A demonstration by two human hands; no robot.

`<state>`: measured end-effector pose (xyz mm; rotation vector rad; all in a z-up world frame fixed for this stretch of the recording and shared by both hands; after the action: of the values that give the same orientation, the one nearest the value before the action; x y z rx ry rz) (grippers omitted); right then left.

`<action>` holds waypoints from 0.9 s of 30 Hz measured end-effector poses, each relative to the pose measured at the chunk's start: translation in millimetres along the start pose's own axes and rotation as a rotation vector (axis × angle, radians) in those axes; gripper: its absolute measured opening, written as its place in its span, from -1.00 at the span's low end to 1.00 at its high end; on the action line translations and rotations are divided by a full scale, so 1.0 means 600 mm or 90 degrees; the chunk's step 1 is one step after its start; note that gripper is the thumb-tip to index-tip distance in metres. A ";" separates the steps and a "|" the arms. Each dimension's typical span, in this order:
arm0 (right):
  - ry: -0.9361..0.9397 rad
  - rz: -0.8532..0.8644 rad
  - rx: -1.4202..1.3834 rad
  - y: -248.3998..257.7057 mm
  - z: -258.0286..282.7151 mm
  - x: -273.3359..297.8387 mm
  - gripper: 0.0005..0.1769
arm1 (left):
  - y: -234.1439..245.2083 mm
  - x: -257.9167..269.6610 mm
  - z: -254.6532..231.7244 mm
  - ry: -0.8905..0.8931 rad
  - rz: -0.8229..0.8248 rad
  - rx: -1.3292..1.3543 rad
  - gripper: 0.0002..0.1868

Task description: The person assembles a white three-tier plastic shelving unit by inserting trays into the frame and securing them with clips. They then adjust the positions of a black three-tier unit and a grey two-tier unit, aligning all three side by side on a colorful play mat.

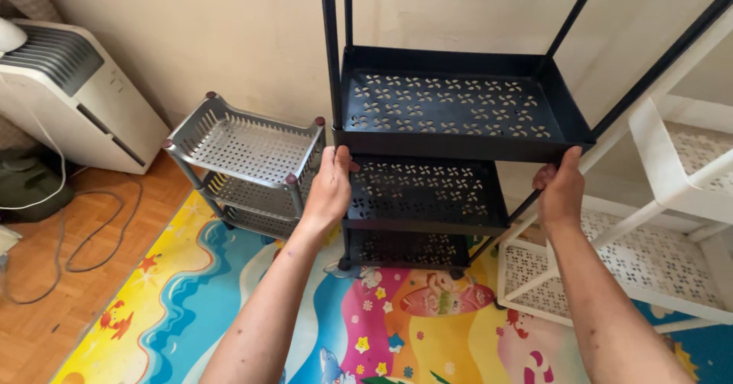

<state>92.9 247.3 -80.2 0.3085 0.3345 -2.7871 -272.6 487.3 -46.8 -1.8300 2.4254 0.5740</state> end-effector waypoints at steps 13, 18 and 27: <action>0.054 -0.016 0.119 0.003 0.049 0.121 -0.24 | -0.054 -0.110 0.074 -0.115 -0.028 0.136 -0.30; 0.044 0.008 0.101 0.006 0.042 0.134 -0.20 | -0.059 -0.128 0.076 -0.091 -0.053 0.123 -0.32; -0.010 -0.084 0.155 -0.006 0.056 0.181 -0.28 | -0.181 0.111 -0.143 0.147 0.005 0.246 0.13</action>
<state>-14.4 210.9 -74.2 0.3309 0.0095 -2.9619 -175.3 373.5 -12.7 -1.8003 2.4567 -0.1136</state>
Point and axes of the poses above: each hand's wrist, its own x-axis away from the middle knuckle, its own y-axis out of the back of the hand, z = x × y, the point moved 5 cm from there along -x, towards the middle knuckle, and after that the axes turned 11 degrees about -z, right-handed, at the moved point
